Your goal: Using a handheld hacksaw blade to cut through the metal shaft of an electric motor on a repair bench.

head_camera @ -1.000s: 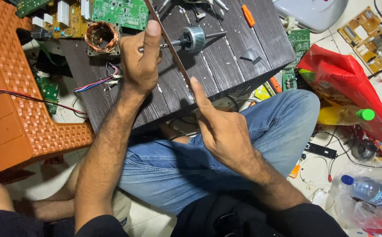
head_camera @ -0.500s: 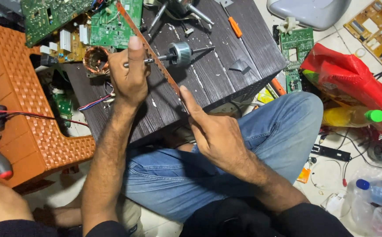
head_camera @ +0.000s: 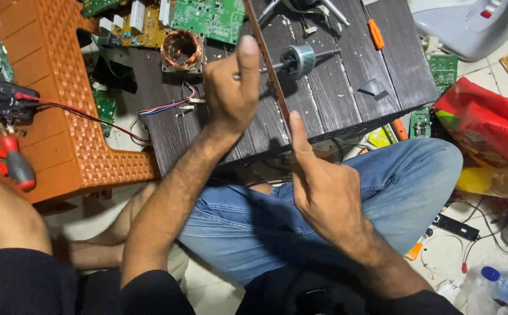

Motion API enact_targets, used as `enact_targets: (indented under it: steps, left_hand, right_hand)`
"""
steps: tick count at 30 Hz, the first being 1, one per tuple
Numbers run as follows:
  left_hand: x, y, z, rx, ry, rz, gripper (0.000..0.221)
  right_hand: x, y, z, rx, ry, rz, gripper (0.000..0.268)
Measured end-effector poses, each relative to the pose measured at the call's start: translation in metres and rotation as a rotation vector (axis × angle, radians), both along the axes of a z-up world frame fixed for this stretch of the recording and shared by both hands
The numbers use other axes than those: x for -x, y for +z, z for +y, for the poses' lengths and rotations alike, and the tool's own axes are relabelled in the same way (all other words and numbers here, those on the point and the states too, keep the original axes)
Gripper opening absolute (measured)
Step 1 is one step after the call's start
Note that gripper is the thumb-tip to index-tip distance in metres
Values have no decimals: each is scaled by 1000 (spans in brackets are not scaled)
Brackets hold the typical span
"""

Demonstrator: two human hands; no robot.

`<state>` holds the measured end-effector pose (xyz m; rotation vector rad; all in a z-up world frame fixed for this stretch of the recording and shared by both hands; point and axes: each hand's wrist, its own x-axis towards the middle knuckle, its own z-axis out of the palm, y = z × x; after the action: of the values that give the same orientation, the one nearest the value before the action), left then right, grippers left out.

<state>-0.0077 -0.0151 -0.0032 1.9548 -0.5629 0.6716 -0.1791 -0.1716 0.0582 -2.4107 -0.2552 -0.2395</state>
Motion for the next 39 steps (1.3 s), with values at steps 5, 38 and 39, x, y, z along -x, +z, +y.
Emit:
enact_targets:
  steps: [5,38,39]
  left_hand:
    - [0,3,1,-6,-86,33,57]
    - [2,7,-4,97,-59,32,60]
    - [4,8,-6,88,-44,17,58]
  right_hand:
    - [-11,-4,5,48,-17,13,72]
    - [7,6,5,73,-36,-3,77]
    - [4,6,7,70,-45,-10,76]
